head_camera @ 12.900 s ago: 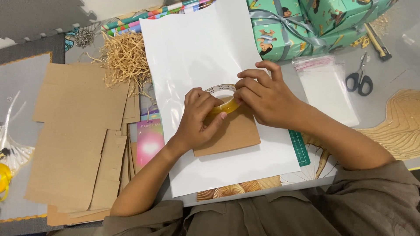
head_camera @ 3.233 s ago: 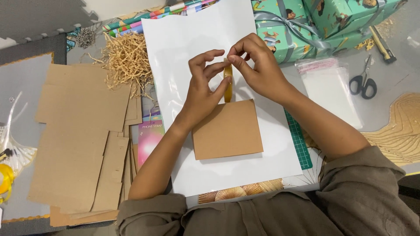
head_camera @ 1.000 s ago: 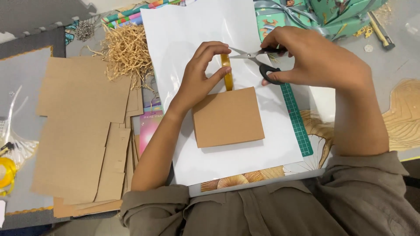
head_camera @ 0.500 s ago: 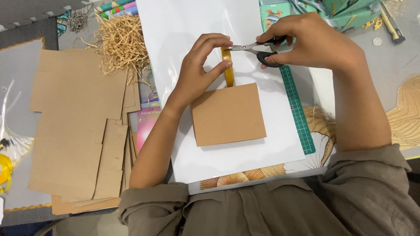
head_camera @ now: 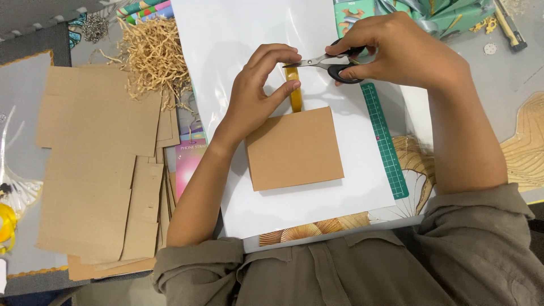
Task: The person places a small brown box on a sheet of wrapping paper, secures it with tape, and folds the paper around the box. They use scissors to cut tape and smooth the paper to complete the wrapping.
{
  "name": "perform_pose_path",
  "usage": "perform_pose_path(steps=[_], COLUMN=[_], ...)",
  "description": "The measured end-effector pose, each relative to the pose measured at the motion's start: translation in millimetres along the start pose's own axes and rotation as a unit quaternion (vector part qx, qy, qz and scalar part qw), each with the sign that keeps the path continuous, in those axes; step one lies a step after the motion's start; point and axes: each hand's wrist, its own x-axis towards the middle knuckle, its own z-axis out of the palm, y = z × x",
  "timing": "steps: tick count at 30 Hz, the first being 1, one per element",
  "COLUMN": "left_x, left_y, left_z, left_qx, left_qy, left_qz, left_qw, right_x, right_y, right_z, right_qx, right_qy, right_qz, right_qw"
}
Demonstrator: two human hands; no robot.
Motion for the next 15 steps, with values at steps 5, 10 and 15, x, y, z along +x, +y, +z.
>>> perform_pose_path(steps=[5, 10, 15], left_x=[0, -4, -4], left_y=[-1, -1, 1], left_z=[2, -1, 0], left_qx=[0.003, -0.056, -0.085], left_qy=[-0.002, 0.006, 0.009], left_qz=[0.005, -0.011, -0.044], left_qw=[1.000, 0.998, 0.995], right_x=[-2, -21, -73], right_y=[4, -9, 13], right_z=[-1, -32, -51], right_qx=[-0.022, -0.046, -0.127], right_qy=[0.005, -0.031, -0.127], right_qz=[-0.023, 0.063, 0.228], right_qw=[0.999, 0.996, 0.957])
